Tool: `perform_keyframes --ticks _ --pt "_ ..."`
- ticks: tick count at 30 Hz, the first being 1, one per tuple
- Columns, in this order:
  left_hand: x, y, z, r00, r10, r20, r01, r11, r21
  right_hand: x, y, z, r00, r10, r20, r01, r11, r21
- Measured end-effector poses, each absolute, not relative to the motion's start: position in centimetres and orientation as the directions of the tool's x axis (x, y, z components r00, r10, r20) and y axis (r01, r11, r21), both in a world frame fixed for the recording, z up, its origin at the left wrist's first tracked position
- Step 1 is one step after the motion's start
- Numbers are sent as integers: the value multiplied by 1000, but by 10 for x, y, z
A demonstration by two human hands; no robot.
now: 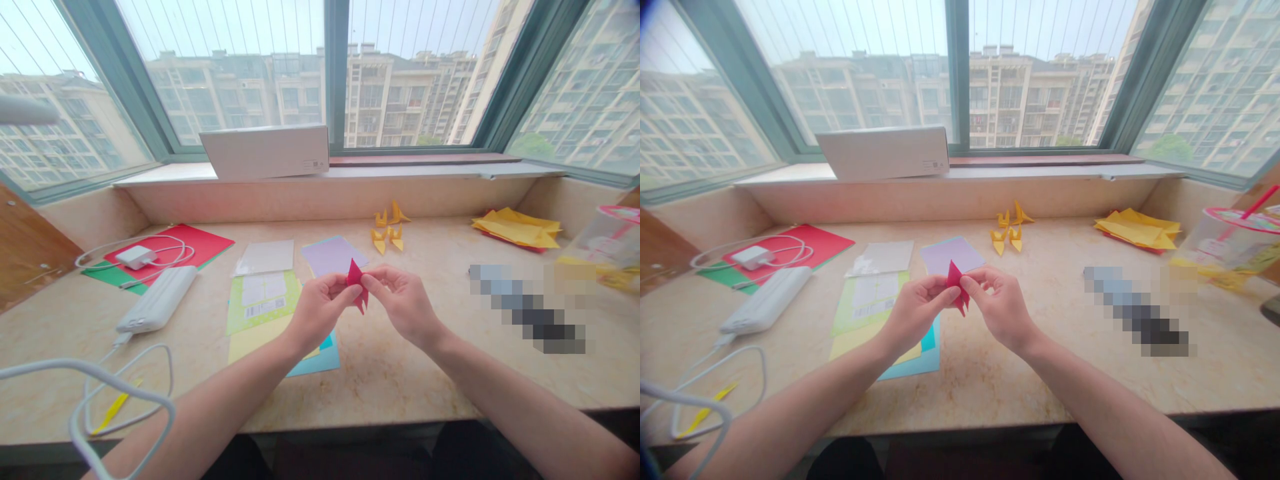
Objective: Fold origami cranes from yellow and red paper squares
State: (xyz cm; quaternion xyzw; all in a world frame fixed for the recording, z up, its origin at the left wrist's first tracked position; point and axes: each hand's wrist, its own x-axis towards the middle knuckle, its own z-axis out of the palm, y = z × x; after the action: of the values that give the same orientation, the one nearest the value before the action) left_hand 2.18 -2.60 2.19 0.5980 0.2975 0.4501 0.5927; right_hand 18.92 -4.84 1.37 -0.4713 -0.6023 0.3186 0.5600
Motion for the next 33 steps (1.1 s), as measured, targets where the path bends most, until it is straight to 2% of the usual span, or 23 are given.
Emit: perform_keyframes --ticks 4,13,20,26,30,33 --pt "21 -26 22 416 892 180 -158 -124 980 189 -48 12 35 939 343 160 333 -929" --pt "22 -24 23 453 883 126 -175 -51 983 191 -43 9 62 933 355 203 337 -919" --pt "22 -21 22 455 871 188 -191 -111 975 189 -43 11 67 940 335 192 318 -929" --pt "21 -21 23 460 874 154 -184 -75 980 187 -43 14 34 961 274 35 272 -962" --pt "20 -22 24 470 858 207 -269 -85 959 186 -42 16 39 968 248 -112 251 -961" --pt "19 -24 24 501 819 280 -300 -139 944 188 -40 15 50 963 264 -146 269 -952"
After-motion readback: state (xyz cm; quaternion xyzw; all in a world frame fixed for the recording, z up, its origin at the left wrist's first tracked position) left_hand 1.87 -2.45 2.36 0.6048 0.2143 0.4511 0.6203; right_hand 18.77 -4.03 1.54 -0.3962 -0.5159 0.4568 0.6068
